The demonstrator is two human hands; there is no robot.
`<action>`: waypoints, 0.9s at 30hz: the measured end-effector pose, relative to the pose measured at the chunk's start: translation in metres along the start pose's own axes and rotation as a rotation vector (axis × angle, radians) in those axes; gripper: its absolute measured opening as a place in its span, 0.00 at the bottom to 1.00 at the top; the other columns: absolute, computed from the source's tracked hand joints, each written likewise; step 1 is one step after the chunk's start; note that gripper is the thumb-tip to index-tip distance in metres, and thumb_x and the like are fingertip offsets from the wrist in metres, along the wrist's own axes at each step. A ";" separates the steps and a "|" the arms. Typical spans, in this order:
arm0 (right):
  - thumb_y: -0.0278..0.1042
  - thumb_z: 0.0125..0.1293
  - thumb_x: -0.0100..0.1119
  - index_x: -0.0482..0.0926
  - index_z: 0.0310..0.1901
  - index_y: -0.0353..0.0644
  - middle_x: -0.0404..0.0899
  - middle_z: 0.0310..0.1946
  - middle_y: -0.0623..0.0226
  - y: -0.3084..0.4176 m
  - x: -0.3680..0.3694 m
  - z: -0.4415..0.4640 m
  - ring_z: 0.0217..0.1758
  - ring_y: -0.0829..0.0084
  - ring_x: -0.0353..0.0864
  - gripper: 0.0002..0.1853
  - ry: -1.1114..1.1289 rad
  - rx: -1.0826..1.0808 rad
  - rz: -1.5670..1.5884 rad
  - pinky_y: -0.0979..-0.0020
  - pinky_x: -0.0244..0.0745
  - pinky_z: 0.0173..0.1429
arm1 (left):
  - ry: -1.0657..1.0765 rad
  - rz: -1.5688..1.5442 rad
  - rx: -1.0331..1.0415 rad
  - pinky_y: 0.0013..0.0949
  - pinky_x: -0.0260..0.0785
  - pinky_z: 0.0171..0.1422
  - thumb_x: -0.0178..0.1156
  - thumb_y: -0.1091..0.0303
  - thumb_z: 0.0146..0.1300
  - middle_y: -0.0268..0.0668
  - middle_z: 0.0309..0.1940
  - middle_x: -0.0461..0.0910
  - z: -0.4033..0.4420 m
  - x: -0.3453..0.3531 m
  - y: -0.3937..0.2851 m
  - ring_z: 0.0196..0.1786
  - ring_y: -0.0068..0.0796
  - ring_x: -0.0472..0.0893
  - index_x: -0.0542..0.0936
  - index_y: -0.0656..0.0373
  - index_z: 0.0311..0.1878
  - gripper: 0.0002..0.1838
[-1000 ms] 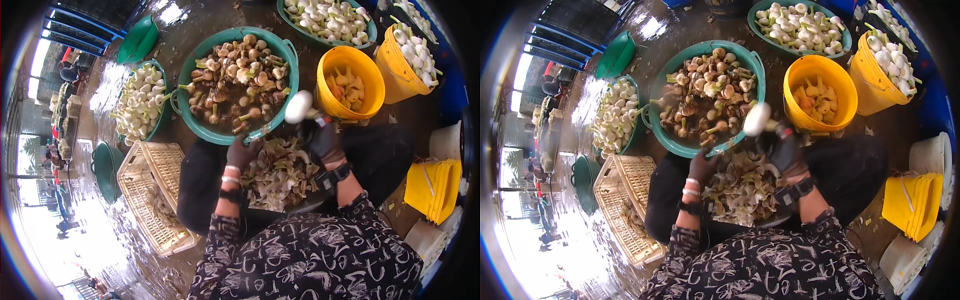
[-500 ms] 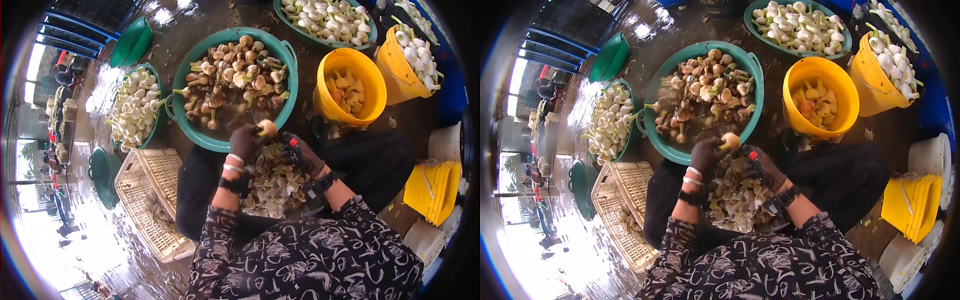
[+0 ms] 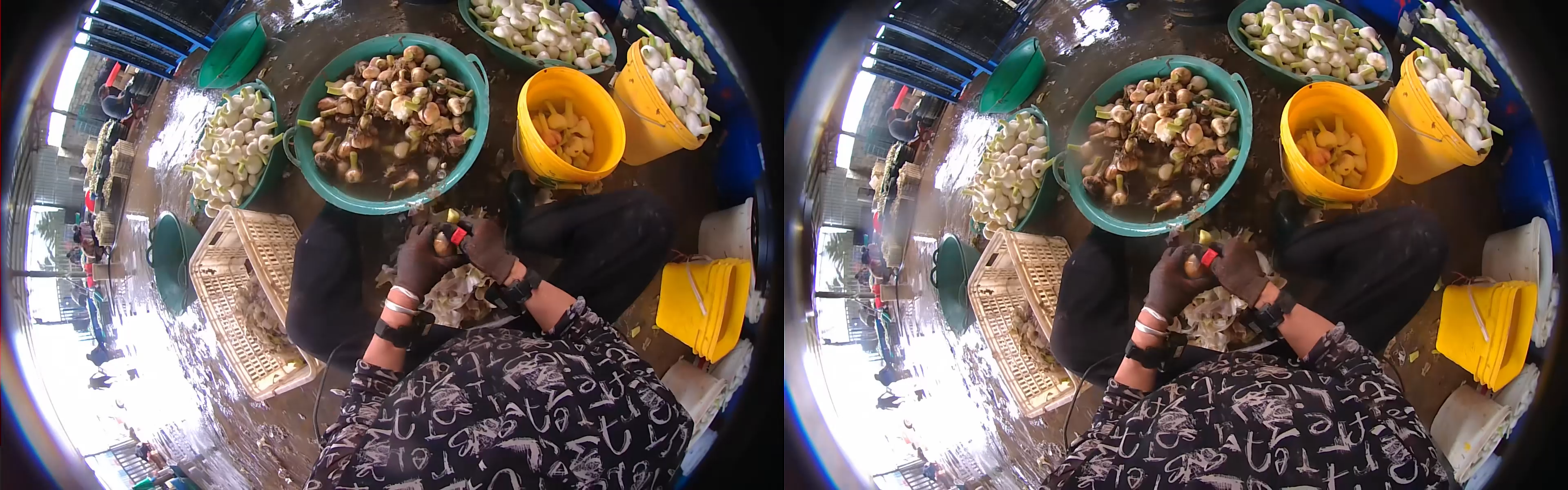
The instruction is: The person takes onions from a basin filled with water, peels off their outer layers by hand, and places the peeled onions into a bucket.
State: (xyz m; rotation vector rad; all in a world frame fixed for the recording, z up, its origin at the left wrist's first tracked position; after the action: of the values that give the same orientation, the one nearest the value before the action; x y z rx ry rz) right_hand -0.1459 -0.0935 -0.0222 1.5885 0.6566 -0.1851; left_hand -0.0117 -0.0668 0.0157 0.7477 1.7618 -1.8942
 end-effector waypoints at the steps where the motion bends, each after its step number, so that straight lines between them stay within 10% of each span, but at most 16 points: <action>1: 0.46 0.61 0.58 0.80 0.38 0.36 0.79 0.26 0.51 -0.003 0.002 0.000 0.30 0.59 0.80 0.18 0.001 -0.003 -0.002 0.61 0.71 0.34 | 0.000 0.061 -0.010 0.40 0.72 0.49 0.76 0.55 0.37 0.44 0.42 0.78 -0.003 -0.003 -0.006 0.44 0.47 0.78 0.78 0.56 0.45 0.30; 7: 0.40 0.60 0.55 0.79 0.31 0.34 0.79 0.26 0.51 -0.016 0.008 0.001 0.28 0.56 0.79 0.14 0.002 -0.079 0.201 0.61 0.71 0.32 | -0.007 0.140 0.013 0.39 0.72 0.48 0.76 0.53 0.36 0.43 0.41 0.77 -0.005 -0.007 -0.002 0.42 0.43 0.79 0.77 0.58 0.46 0.32; 9: 0.44 0.61 0.56 0.78 0.34 0.36 0.81 0.28 0.62 -0.027 0.011 0.001 0.28 0.64 0.80 0.16 0.270 0.226 0.770 0.65 0.72 0.31 | -0.018 0.121 0.076 0.38 0.73 0.46 0.76 0.53 0.36 0.41 0.41 0.77 -0.005 -0.005 0.003 0.42 0.40 0.79 0.76 0.60 0.48 0.34; 11: 0.47 0.62 0.56 0.78 0.38 0.37 0.80 0.29 0.66 -0.020 0.001 -0.005 0.29 0.68 0.79 0.18 0.310 0.265 0.835 0.68 0.72 0.32 | 0.004 -0.544 -0.198 0.31 0.73 0.49 0.76 0.61 0.40 0.37 0.42 0.79 -0.007 0.007 0.026 0.44 0.29 0.79 0.75 0.65 0.47 0.31; 16: 0.57 0.65 0.51 0.75 0.46 0.42 0.77 0.28 0.71 0.003 0.023 -0.032 0.28 0.75 0.76 0.24 0.484 0.650 1.322 0.75 0.71 0.31 | 0.100 -0.829 -0.386 0.32 0.68 0.58 0.75 0.65 0.42 0.38 0.46 0.77 -0.007 0.027 0.014 0.51 0.30 0.76 0.71 0.68 0.54 0.36; 17: 0.60 0.65 0.50 0.75 0.45 0.43 0.76 0.27 0.73 0.000 0.004 -0.011 0.26 0.77 0.74 0.25 0.129 0.019 0.826 0.76 0.70 0.29 | -0.054 -0.523 -0.188 0.35 0.65 0.61 0.75 0.64 0.43 0.42 0.48 0.75 -0.003 0.012 0.005 0.54 0.33 0.74 0.69 0.69 0.56 0.37; 19: 0.63 0.65 0.48 0.75 0.43 0.45 0.75 0.25 0.74 0.014 -0.015 -0.015 0.24 0.79 0.73 0.26 -0.217 -0.559 0.273 0.78 0.69 0.27 | -0.261 0.013 0.074 0.40 0.59 0.66 0.73 0.63 0.43 0.49 0.56 0.71 -0.005 -0.009 -0.010 0.61 0.45 0.68 0.70 0.66 0.58 0.38; 21: 0.64 0.65 0.44 0.74 0.43 0.44 0.73 0.25 0.76 -0.040 0.024 -0.008 0.22 0.81 0.71 0.27 0.490 0.460 0.892 0.79 0.66 0.25 | -0.095 0.113 0.153 0.40 0.61 0.64 0.73 0.63 0.43 0.47 0.55 0.72 0.001 -0.015 -0.009 0.59 0.47 0.69 0.72 0.63 0.56 0.35; 27: 0.56 0.68 0.46 0.74 0.42 0.43 0.73 0.28 0.76 -0.037 0.023 -0.009 0.26 0.84 0.71 0.21 0.581 0.097 0.821 0.80 0.66 0.27 | 0.161 -0.015 0.142 0.37 0.72 0.42 0.66 0.64 0.51 0.40 0.38 0.80 -0.007 0.010 0.000 0.38 0.44 0.79 0.80 0.57 0.42 0.15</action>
State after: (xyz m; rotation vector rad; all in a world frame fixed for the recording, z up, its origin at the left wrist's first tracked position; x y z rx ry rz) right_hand -0.1482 -0.0785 -0.0639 1.8928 0.3764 0.8876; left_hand -0.0182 -0.0589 0.0092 0.9649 1.7438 -2.0354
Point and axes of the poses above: each hand's wrist, its own z-axis towards the middle knuckle, its own x-axis out of the palm, y = z × x, the point moved 6 cm from there along z, towards the middle knuckle
